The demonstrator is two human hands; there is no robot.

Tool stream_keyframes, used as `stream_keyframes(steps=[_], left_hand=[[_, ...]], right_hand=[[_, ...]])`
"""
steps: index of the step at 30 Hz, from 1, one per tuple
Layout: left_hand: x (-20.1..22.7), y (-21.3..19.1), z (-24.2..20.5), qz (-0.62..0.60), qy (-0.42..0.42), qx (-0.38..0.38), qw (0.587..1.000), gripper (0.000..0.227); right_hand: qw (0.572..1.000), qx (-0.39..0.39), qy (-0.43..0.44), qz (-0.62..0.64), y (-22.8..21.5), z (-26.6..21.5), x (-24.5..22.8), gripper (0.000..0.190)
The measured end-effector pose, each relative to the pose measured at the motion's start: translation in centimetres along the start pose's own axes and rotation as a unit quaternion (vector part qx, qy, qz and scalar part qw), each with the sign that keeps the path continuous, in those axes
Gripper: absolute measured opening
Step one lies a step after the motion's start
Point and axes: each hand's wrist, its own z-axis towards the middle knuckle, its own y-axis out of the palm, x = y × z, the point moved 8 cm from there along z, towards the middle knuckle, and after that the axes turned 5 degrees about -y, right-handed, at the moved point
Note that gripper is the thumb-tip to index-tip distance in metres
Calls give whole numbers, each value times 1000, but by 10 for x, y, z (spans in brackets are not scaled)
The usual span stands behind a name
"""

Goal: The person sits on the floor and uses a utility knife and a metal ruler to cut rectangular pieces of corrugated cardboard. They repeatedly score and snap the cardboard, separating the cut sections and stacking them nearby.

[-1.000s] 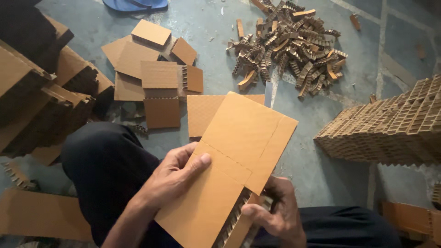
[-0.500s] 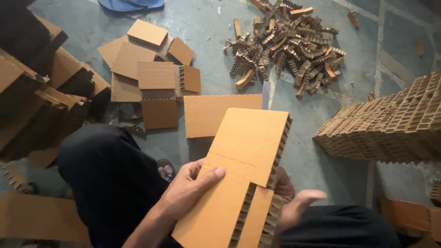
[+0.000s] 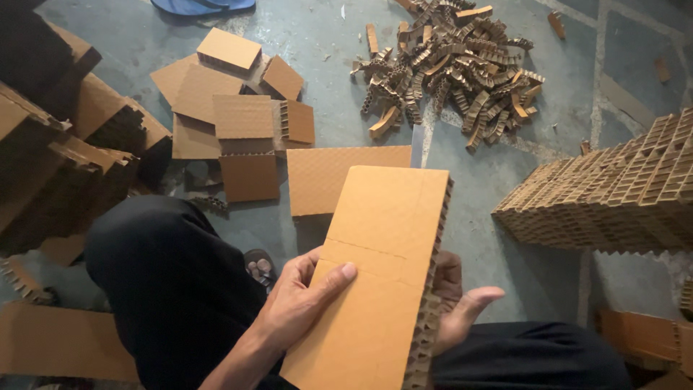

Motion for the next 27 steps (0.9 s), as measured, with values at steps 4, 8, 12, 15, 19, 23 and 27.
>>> stream_keyframes(steps=[4, 8, 12, 15, 19, 23, 27], left_hand=[[6, 3, 0, -21, 37, -9, 999, 39], [11, -6, -6, 49, 45, 62, 996, 39], [23, -11, -20, 61, 122, 124, 983, 35], [28, -6, -30, 110, 172, 168, 964, 32], [30, 13, -42, 143, 253, 168, 942, 31], [35, 19, -56, 165, 312, 176, 919, 32], [31, 15, -55, 126, 295, 139, 937, 26]], right_hand=[[975, -123, -102, -155, 22, 8, -14, 81], [921, -79, -233, -302, 43, 5, -28, 66], [843, -87, -276, -453, 93, -6, -55, 54], [795, -123, -273, -528, 127, -33, -69, 61], [751, -177, -249, -585, 157, -52, -52, 62], [757, -134, -248, -589, 159, -44, -44, 60], [813, -194, -245, -490, 150, -39, -42, 62]])
